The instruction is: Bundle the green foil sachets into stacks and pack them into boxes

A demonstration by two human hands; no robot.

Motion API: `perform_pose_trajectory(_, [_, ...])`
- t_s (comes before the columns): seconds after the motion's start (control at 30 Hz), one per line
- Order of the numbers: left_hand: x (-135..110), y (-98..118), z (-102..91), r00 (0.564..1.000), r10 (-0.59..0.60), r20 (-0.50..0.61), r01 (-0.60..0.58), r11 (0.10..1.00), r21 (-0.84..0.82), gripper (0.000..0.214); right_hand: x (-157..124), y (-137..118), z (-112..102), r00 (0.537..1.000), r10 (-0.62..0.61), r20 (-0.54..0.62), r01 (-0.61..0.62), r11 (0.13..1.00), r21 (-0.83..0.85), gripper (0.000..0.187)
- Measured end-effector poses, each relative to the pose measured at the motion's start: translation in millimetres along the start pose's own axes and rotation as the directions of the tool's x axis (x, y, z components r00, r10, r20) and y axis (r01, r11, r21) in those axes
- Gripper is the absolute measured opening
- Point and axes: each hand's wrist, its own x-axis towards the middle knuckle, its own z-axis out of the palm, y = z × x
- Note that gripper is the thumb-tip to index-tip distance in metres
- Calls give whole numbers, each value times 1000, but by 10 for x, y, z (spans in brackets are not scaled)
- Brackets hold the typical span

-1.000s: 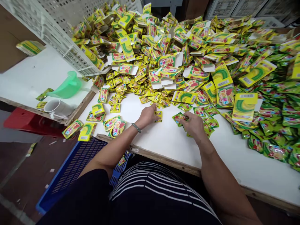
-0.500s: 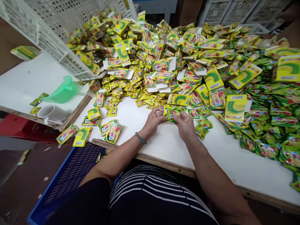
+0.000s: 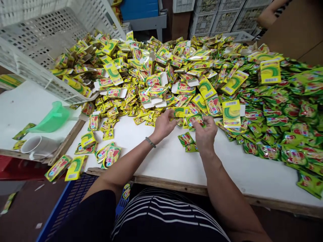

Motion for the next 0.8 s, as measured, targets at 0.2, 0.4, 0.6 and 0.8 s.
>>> perform_pose_trajectory(0.2, [569, 28, 244, 937, 246, 248, -346, 745, 570, 46, 51, -79, -28, 974, 90, -206, -70, 992, 104, 32])
perform_pose_trajectory(0.4, [438, -18, 152, 906, 220, 361, -404, 704, 585, 28, 110, -32, -75, 965, 110, -240, -58, 975, 214, 38])
perform_pose_trajectory(0.6, [-337, -195, -430, 893, 240, 380, -433, 683, 588, 36, 95, 35, -111, 978, 169, -118, -114, 921, 373, 43])
perform_pose_trajectory(0.8, [-885, -346, -708, 978, -140, -153, 208, 670, 713, 30, -124, 64, 22, 972, 113, 205, -99, 992, -76, 35])
